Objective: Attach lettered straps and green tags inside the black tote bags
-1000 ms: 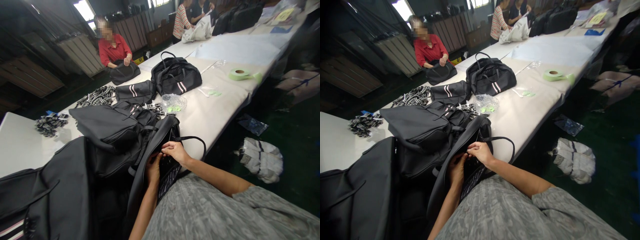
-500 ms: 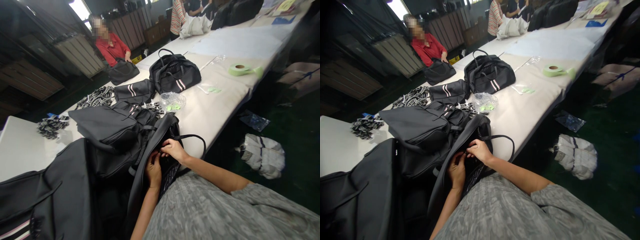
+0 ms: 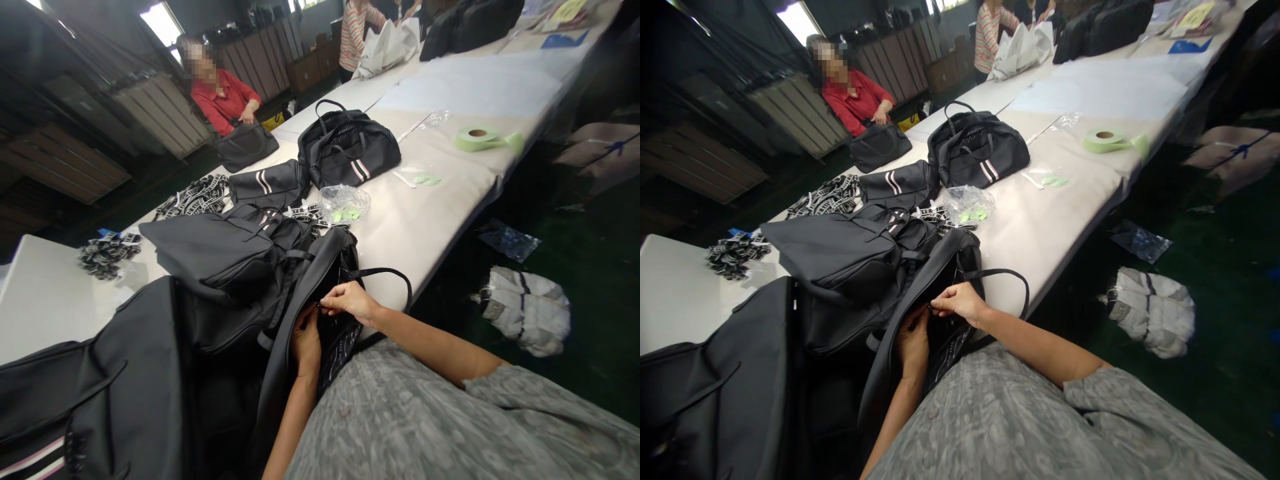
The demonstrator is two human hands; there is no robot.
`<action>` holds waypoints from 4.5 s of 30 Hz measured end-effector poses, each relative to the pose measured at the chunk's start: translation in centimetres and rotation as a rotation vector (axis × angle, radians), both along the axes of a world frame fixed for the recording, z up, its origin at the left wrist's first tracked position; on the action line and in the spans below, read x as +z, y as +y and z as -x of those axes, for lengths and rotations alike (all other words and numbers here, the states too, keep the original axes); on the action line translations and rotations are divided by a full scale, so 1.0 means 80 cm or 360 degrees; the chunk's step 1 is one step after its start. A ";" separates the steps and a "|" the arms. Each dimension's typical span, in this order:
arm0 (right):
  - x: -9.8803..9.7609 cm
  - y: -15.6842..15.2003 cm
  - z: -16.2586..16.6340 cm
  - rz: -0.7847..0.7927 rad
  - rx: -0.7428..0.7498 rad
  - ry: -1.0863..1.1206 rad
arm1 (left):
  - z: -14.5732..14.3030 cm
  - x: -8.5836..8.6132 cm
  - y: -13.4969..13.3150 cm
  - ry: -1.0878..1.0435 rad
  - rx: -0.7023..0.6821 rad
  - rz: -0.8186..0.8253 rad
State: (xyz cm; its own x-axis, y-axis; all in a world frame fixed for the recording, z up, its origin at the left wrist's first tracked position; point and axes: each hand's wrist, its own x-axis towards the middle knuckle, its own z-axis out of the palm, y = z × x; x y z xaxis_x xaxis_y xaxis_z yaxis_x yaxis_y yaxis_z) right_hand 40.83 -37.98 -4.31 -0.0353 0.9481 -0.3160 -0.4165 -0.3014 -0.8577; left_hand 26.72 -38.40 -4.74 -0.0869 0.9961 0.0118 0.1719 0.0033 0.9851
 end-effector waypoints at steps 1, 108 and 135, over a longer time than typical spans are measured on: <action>-0.001 -0.001 0.001 -0.0024 0.0007 -0.0005 | 0.001 -0.001 0.001 0.0011 0.0012 0.0017; -0.018 0.006 0.016 -0.0111 0.0268 -0.1332 | 0.073 0.042 0.112 -0.0524 -0.0278 0.0444; 0.007 0.155 0.038 -0.0377 0.1333 -0.2444 | 0.103 0.051 0.232 0.0738 -0.0705 0.0371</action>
